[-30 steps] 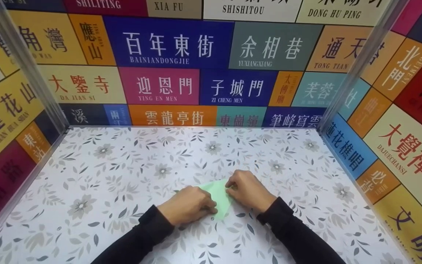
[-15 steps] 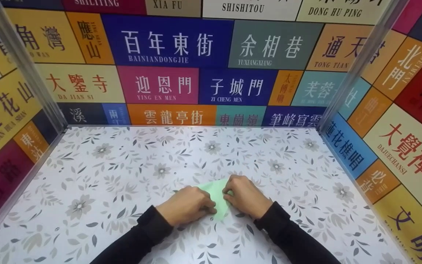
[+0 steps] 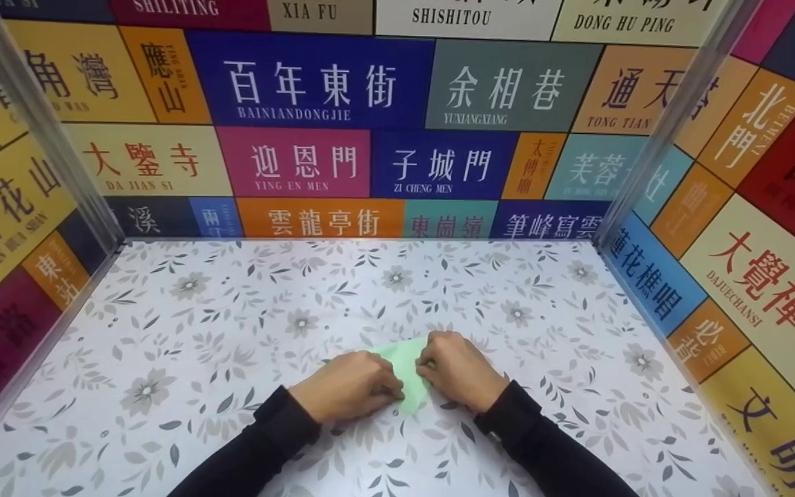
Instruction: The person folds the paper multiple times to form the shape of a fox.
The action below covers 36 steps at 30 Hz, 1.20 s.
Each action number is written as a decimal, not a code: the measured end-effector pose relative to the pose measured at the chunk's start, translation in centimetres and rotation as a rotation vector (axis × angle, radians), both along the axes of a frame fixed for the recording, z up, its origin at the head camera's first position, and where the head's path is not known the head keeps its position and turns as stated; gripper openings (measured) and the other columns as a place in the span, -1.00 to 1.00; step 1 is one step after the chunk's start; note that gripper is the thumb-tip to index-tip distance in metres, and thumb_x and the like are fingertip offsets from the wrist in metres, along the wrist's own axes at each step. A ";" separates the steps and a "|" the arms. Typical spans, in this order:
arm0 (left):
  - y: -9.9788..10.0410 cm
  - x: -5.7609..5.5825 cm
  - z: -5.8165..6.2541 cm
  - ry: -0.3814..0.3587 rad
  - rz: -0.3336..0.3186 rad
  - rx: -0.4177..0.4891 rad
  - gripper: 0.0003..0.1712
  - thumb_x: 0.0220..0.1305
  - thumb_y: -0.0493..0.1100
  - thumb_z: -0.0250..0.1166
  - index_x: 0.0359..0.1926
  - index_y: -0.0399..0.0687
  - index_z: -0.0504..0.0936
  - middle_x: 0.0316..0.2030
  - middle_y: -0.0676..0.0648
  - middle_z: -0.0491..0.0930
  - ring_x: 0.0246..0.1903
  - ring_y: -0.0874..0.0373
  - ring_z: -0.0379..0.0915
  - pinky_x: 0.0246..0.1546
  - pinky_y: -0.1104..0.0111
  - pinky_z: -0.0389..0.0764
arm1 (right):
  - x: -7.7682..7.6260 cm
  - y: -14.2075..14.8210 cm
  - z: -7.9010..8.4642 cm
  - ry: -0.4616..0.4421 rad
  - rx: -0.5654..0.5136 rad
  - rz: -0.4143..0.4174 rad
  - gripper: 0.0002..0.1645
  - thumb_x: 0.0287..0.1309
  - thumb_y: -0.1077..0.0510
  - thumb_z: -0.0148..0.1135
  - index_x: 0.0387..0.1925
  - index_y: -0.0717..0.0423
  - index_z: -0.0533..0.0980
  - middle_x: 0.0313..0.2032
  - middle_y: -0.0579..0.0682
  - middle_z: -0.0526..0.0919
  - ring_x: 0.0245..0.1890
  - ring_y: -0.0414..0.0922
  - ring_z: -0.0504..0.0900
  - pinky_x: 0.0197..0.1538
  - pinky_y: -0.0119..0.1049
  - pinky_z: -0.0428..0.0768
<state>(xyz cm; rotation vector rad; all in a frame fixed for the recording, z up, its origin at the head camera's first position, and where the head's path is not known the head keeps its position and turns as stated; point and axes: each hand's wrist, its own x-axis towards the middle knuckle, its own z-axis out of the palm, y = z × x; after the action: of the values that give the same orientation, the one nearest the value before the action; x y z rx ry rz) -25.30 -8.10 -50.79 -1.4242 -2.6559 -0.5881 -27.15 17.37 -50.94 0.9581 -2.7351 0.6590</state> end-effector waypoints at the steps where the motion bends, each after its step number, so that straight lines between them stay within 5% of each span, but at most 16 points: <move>1: 0.0 -0.1 0.0 -0.016 0.002 0.005 -0.89 0.46 -0.14 0.64 -0.04 0.08 0.99 -0.15 0.07 0.94 -0.15 0.21 0.87 0.05 0.31 0.88 | 0.0 0.0 0.0 0.002 -0.002 0.000 -0.93 0.22 0.35 0.67 -0.27 0.16 0.91 -0.33 0.02 0.79 -0.30 0.01 0.79 -0.19 -0.20 0.80; 9: -0.5 -0.9 1.0 -0.112 0.048 0.094 -0.91 0.47 -0.22 0.62 -0.05 -0.04 0.97 -0.14 0.01 0.97 -0.12 0.13 0.93 0.11 0.31 0.90 | -0.3 -0.1 0.1 -0.006 -0.021 -0.015 -0.92 0.18 0.32 0.70 -0.28 0.12 0.92 -0.37 -0.03 0.79 -0.34 -0.06 0.75 -0.23 -0.24 0.75; 17: -1.4 -2.7 2.3 -0.089 0.115 0.152 -0.94 0.44 -0.33 0.56 -0.15 -0.17 0.95 -0.24 -0.07 0.96 -0.25 0.08 0.88 -0.09 0.28 0.90 | -0.1 0.2 0.2 -0.034 -0.060 0.002 -0.87 0.17 0.30 0.74 -0.22 0.19 0.92 -0.33 0.04 0.86 -0.31 -0.04 0.84 -0.19 -0.23 0.82; 27: 0.0 -5.8 3.9 -0.136 0.233 0.055 -0.93 0.39 -0.34 0.56 -0.20 -0.14 0.96 -0.27 -0.11 0.95 -0.24 -0.05 0.89 -0.01 0.10 0.92 | -0.1 0.1 -0.1 -0.013 -0.062 -0.003 -0.87 0.17 0.29 0.74 -0.22 0.18 0.91 -0.30 0.06 0.89 -0.27 0.02 0.89 -0.10 -0.13 0.88; 36: 1.3 -8.5 4.9 -0.206 0.219 -0.058 -0.97 0.32 -0.33 0.60 -0.28 -0.16 0.95 -0.36 -0.12 0.92 -0.42 0.14 0.71 -0.22 0.25 0.83 | 0.0 0.0 -0.1 -0.007 -0.042 -0.016 -0.88 0.17 0.30 0.72 -0.24 0.17 0.91 -0.30 0.05 0.88 -0.27 0.03 0.87 -0.09 -0.10 0.87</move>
<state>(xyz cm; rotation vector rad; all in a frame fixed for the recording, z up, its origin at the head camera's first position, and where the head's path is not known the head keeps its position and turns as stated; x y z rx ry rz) -33.77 -6.81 -45.86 -1.1181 -2.9585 -0.6736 -27.13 17.42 -51.03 0.9247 -2.7205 0.7153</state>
